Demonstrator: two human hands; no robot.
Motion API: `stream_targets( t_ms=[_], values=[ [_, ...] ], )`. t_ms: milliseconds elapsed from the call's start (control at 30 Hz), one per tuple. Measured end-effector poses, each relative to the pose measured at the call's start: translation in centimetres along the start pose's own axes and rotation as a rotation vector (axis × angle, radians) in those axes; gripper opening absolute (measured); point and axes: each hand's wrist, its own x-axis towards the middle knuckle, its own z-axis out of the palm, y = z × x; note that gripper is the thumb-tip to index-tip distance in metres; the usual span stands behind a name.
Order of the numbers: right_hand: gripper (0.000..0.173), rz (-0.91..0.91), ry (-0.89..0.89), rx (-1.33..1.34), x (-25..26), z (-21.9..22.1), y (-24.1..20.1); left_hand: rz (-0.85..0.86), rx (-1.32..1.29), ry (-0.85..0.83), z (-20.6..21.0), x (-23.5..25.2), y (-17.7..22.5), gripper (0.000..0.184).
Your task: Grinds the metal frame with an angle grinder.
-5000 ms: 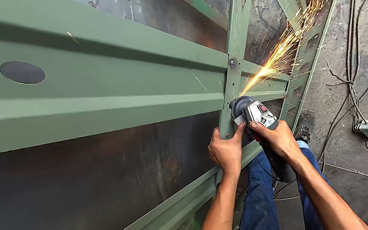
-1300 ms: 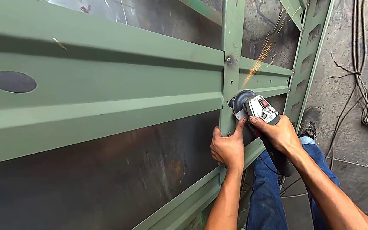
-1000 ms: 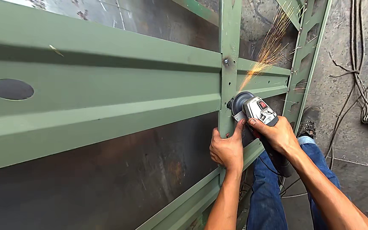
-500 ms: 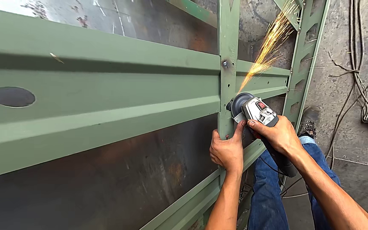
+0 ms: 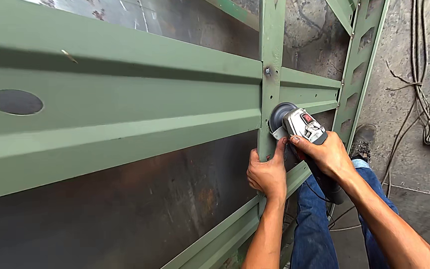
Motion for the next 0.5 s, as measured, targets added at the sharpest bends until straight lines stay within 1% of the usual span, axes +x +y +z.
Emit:
stream_targets(
  t_ms=[133,267,367,500],
  values=[
    [0.07,0.0,0.002,-0.031,0.41,0.29,1.14,0.032,0.02,0.012,0.12,-0.06,-0.35,0.071],
    [0.067,-0.001,0.003,-0.007,-0.17,0.3,0.26,0.032,-0.04,0.026,0.23,-0.1,-0.49,0.065],
    [0.071,0.017,0.007,0.0,-0.15,0.61,0.64,0.041,-0.017,0.026,0.15,-0.04,-0.5,0.068],
    [0.068,-0.002,0.003,-0.038,-0.03,0.28,0.85,0.045,-0.03,0.025,0.27,-0.12,-0.55,0.066]
  ],
)
